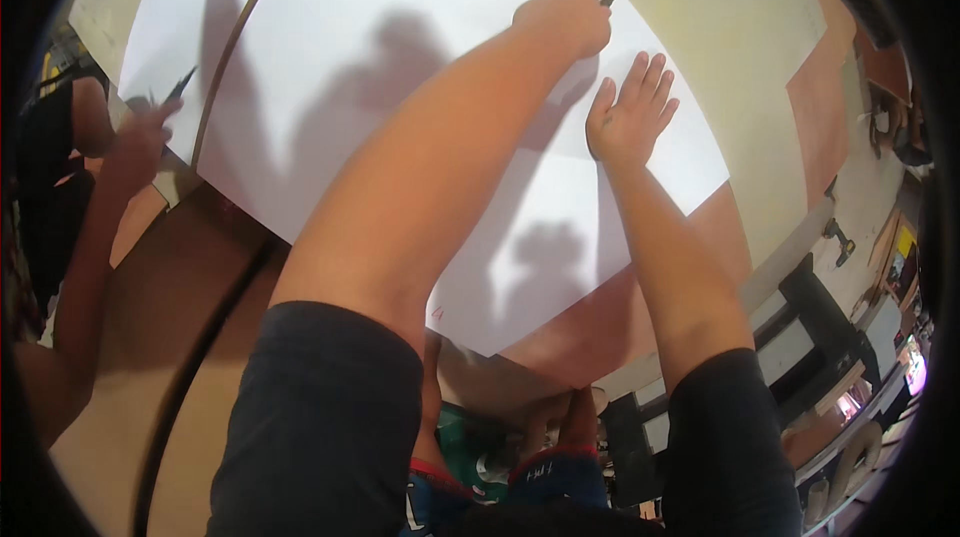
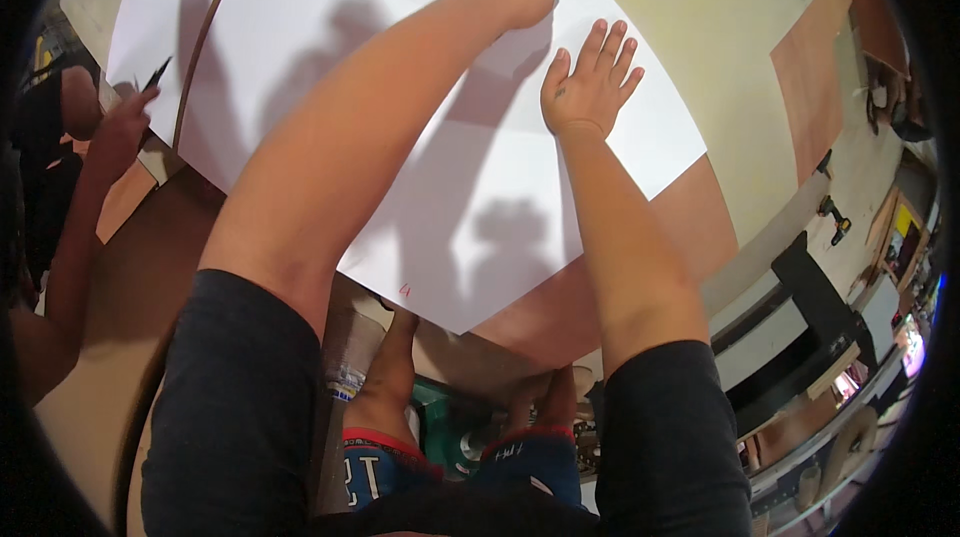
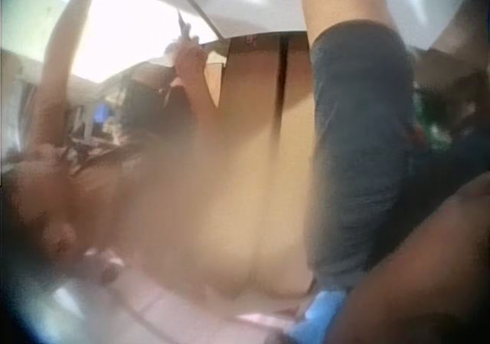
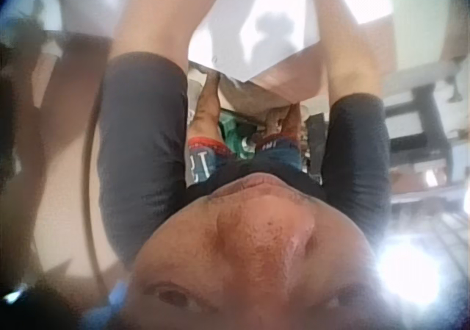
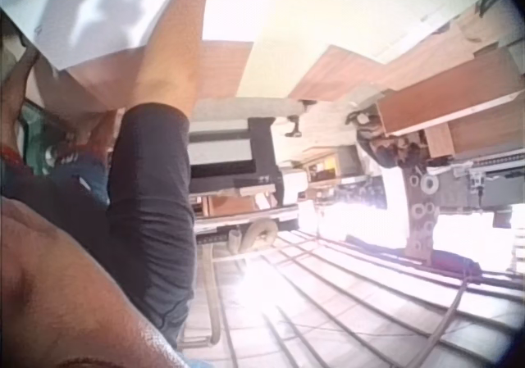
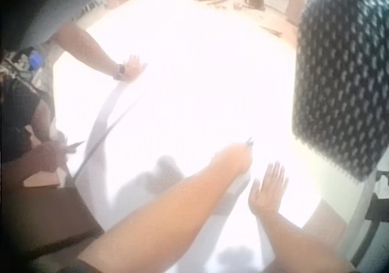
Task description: The person places white panels into an edge-banding machine and later uses a utility knife to trim a protective film or edge from the panels on a work surface.
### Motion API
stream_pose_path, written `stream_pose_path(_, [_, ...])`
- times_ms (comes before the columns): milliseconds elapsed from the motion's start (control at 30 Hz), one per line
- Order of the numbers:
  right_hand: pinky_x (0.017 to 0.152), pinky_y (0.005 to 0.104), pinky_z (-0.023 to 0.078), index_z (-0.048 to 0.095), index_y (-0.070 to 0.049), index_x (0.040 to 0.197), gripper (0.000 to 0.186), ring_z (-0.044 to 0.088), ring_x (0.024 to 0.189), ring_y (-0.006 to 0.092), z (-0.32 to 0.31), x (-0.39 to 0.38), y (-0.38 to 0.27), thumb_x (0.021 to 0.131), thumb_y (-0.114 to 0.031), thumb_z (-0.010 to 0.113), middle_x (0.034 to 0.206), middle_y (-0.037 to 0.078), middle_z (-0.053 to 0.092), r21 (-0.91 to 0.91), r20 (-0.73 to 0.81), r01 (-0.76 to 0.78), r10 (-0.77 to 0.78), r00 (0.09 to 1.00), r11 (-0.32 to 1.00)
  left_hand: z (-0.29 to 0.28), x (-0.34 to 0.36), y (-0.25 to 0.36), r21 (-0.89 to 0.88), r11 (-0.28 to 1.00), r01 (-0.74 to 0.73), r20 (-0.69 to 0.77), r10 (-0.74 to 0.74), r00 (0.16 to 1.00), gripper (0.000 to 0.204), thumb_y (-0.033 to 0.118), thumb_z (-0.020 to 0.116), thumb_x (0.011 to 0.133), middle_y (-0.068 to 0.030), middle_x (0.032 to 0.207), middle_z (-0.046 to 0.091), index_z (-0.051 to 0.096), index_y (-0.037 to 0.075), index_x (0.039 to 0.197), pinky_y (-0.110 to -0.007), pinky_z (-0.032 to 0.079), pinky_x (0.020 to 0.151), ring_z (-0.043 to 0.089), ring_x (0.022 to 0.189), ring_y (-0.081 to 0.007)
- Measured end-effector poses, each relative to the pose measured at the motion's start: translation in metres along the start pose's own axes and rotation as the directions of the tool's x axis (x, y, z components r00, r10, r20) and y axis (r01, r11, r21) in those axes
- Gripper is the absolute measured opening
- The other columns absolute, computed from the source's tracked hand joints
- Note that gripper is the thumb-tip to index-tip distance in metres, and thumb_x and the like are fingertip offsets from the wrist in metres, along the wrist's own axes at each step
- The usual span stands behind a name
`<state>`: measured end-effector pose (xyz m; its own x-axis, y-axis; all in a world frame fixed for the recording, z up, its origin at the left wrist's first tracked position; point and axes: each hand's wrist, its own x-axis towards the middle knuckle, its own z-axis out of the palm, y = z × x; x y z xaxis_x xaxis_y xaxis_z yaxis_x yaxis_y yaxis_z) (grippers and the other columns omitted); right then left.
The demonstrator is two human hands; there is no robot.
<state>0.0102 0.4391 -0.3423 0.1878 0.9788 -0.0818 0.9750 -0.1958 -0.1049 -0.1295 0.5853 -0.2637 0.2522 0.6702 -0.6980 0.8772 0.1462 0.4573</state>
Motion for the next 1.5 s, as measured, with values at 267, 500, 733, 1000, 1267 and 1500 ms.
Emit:
stream_pose_path(267, [0.125, 0.0570, 0.004, 0.019, -0.008, 0.163, 0.069, 0.008, 0.158, 0.0358, 0.004, 0.001, 0.003, 0.104, -0.041, 0.034, 0.171, 0.014, 0.012, -0.031, -0.031, 0.007, -0.008, 0.999, 0.999, 0.016, -0.040, -0.040, 0.119, 0.993, 0.014, 0.054, -0.020, 0.998, 0.043, 0.038, 0.041, 0.106, -0.0099, 0.115, 0.073, 0.071, 0.010, 0.119, -0.045, 0.054, 0.087, 0.069, 0.107, -0.0292])
stream_pose_path(500, [0.126, 0.0553, 0.004, 0.018, -0.009, 0.163, 0.069, 0.007, 0.158, 0.0341, 0.005, 0.002, 0.001, 0.105, -0.042, 0.033, 0.171, 0.014, 0.011, -0.065, -0.014, 0.005, -0.006, 1.000, 0.998, 0.042, -0.154, -0.134, 0.027, 0.982, 0.184, 0.181, -0.186, 0.966, 0.047, 0.042, 0.041, 0.106, -0.0217, 0.109, 0.070, 0.063, 0.002, 0.117, -0.052, 0.051, 0.091, 0.066, 0.103, -0.0405])
stream_pose_path(733, [0.126, 0.0558, 0.004, 0.018, -0.009, 0.163, 0.069, 0.007, 0.158, 0.0340, -0.001, 0.001, -0.002, 0.105, -0.043, 0.033, 0.172, 0.012, 0.011, -0.046, 0.009, -0.011, 0.011, 1.000, 0.999, 0.058, -0.255, -0.205, 0.254, 0.932, 0.257, 0.218, -0.314, 0.924, 0.046, 0.040, 0.042, 0.106, -0.0213, 0.103, 0.071, 0.066, 0.001, 0.107, -0.052, 0.053, 0.086, 0.067, 0.100, -0.0413])
stream_pose_path(1000, [0.125, 0.0578, 0.006, 0.020, -0.010, 0.163, 0.069, 0.010, 0.157, 0.0358, -0.001, 0.000, 0.005, 0.103, -0.040, 0.038, 0.171, 0.013, 0.014, -0.053, -0.006, -0.022, 0.022, 1.000, 0.998, 0.028, -0.188, -0.135, 0.074, 0.993, 0.093, 0.009, -0.094, 0.996, 0.054, 0.049, 0.040, 0.107, -0.0258, 0.096, 0.069, 0.064, 0.001, 0.098, -0.055, 0.050, 0.081, 0.065, 0.091, -0.0455])
stream_pose_path(1267, [0.125, 0.0565, 0.001, 0.016, -0.009, 0.164, 0.071, 0.005, 0.158, 0.0353, -0.001, 0.002, -0.001, 0.104, -0.039, 0.037, 0.172, 0.013, 0.009, -0.022, 0.049, -0.031, 0.032, 0.998, 0.999, 0.011, -0.027, -0.026, -0.159, 0.987, -0.015, -0.075, 0.003, 0.997, 0.055, 0.045, 0.034, 0.109, -0.0191, 0.090, 0.072, 0.066, 0.001, 0.105, -0.049, 0.054, 0.075, 0.069, 0.082, -0.0364])
stream_pose_path(1500, [0.125, 0.0568, 0.001, 0.016, -0.010, 0.164, 0.070, 0.004, 0.158, 0.0355, -0.005, 0.002, -0.001, 0.104, -0.039, 0.037, 0.172, 0.013, 0.008, -0.016, 0.062, -0.038, 0.039, 0.997, 0.999, 0.013, 0.000, -0.012, -0.078, 0.995, -0.060, -0.085, 0.053, 0.995, 0.056, 0.043, 0.031, 0.110, -0.0151, 0.089, 0.072, 0.069, 0.002, 0.104, -0.045, 0.055, 0.073, 0.071, 0.079, -0.0312])
